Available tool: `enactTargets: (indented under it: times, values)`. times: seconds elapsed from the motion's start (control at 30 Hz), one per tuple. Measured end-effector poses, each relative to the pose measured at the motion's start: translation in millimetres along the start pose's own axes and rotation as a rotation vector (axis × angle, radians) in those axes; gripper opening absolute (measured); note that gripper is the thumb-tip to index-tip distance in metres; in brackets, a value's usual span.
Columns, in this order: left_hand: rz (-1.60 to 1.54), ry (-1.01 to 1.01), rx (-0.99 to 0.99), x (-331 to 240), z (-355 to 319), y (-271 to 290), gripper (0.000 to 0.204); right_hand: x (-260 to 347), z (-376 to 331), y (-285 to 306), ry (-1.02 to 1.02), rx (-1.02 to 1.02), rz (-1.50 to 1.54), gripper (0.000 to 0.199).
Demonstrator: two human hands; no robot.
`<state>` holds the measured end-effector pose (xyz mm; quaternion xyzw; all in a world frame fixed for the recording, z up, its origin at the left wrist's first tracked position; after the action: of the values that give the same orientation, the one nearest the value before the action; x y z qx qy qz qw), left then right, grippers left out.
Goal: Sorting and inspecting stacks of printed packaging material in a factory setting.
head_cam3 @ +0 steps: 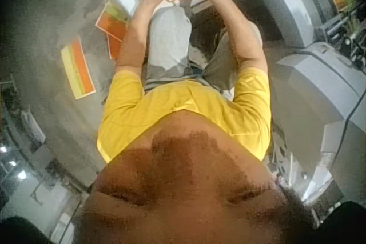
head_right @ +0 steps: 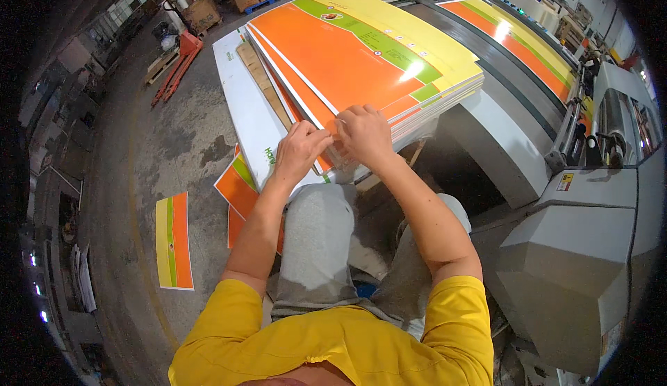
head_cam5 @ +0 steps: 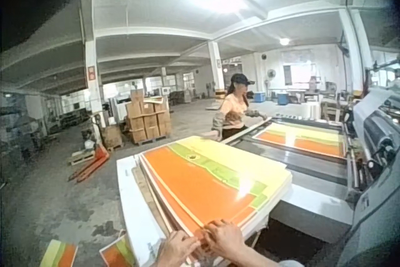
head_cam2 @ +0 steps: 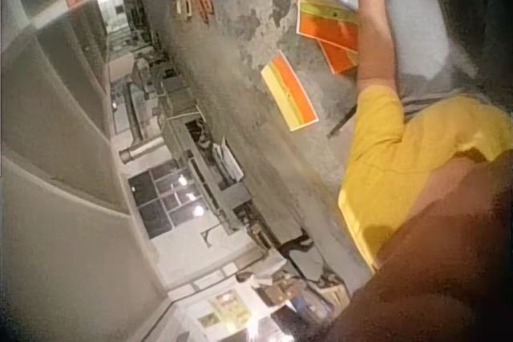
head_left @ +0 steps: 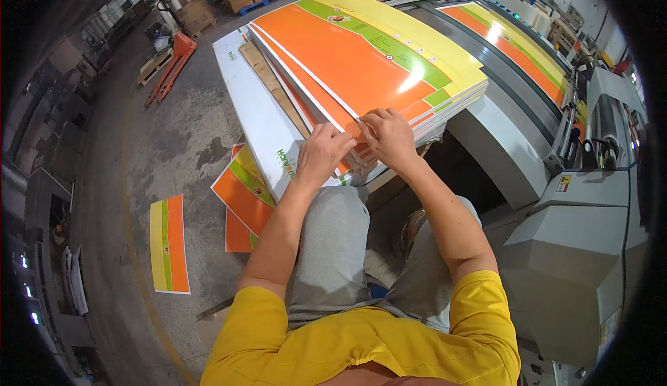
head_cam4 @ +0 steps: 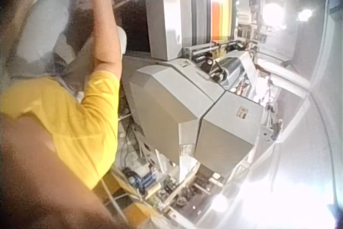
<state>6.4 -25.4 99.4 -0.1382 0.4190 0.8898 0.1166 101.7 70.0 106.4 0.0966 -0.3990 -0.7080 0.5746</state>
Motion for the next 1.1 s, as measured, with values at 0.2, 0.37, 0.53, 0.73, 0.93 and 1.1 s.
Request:
enactTargets:
  times: [0.2, 0.37, 0.53, 0.73, 0.93, 1.1]
  values:
    - [-0.121, 0.247, -0.034, 13.2, 4.1, -19.4, 0.016, 3.6, 5.2, 3.5, -0.006, 0.011, 0.098, 0.015]
    - [-1.003, 0.653, -0.279, 25.2, -12.0, -30.9, 0.032, 1.1, 10.4, -5.9, -0.11, 0.154, 0.153, 0.02]
    - [-1.502, 0.954, -0.326, 45.6, -28.2, -54.5, 0.048, 1.5, 12.0, -17.2, -0.163, 0.217, 0.092, 0.026]
    - [-1.454, 0.881, -0.203, 58.0, -27.8, -69.2, 0.028, -13.3, 16.3, -22.4, -0.305, 0.23, 0.141, 0.02]
    - [-1.433, 0.87, -0.192, 52.9, -24.9, -67.7, 0.022, 18.0, 6.7, -6.0, 0.218, 0.086, -0.083, 0.018]
    - [-1.224, 0.963, -0.348, 56.9, -29.9, -65.2, 0.023, 8.4, 12.6, 6.3, 0.067, 0.039, 0.036, 0.005]
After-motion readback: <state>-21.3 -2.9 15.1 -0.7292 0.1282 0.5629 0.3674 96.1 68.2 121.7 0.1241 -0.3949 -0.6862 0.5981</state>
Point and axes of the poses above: each hand's wrist, its own z-axis towards the middle knuckle, its own y-axis out of the back of the hand, x = y × z, the point moved 7 cm from there along z, towards the middle knuckle, and after that the axes turned 2 degrees about -x, right-handed, at the moved point
